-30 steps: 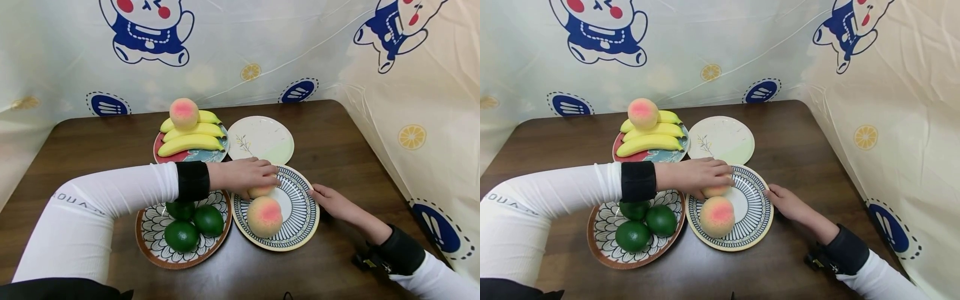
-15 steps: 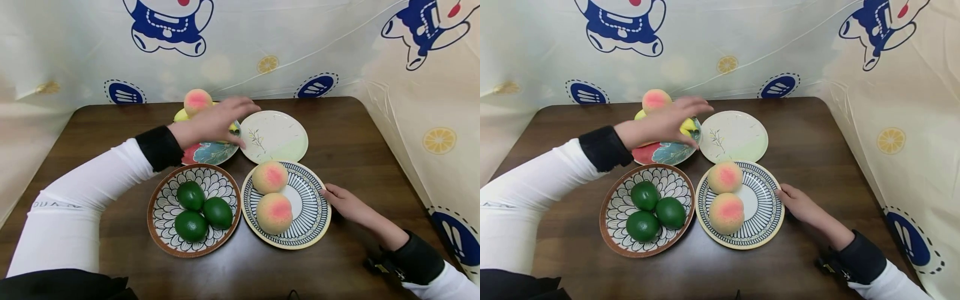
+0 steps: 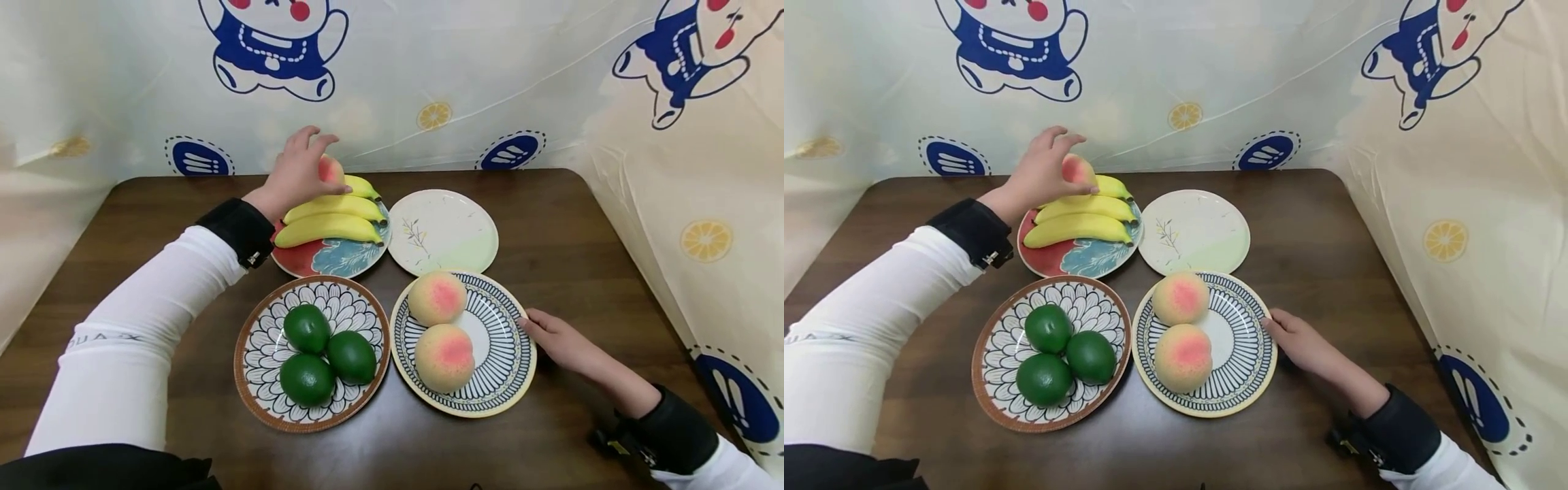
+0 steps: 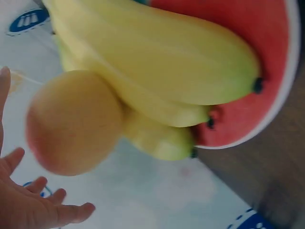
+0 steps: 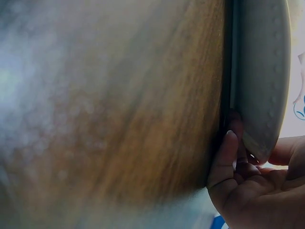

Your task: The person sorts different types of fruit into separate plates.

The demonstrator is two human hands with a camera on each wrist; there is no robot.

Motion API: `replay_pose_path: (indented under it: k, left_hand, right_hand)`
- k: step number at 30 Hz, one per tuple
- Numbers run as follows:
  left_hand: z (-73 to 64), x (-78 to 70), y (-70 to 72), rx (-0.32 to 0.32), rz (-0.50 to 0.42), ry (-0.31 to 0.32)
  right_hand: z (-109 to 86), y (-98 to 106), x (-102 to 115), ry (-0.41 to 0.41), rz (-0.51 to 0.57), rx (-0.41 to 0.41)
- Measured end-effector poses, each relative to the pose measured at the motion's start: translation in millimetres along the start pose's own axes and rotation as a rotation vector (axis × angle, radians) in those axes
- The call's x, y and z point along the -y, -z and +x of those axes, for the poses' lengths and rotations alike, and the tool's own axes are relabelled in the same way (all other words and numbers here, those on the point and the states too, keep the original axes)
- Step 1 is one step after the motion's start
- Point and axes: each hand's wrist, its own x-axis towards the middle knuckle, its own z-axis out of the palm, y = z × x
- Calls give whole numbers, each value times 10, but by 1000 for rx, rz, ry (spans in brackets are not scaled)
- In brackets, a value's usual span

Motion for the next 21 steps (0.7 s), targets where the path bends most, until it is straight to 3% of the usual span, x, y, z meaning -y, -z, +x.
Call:
replay_pose_path:
  k: [9, 21]
  left_hand:
    - [-5, 179, -195, 17, -67, 98]
    - [33, 61, -200, 19, -89, 136]
  right_hand:
    - [-53, -32, 13, -1, 28, 8]
    - [-78, -31, 66, 4, 43, -3]
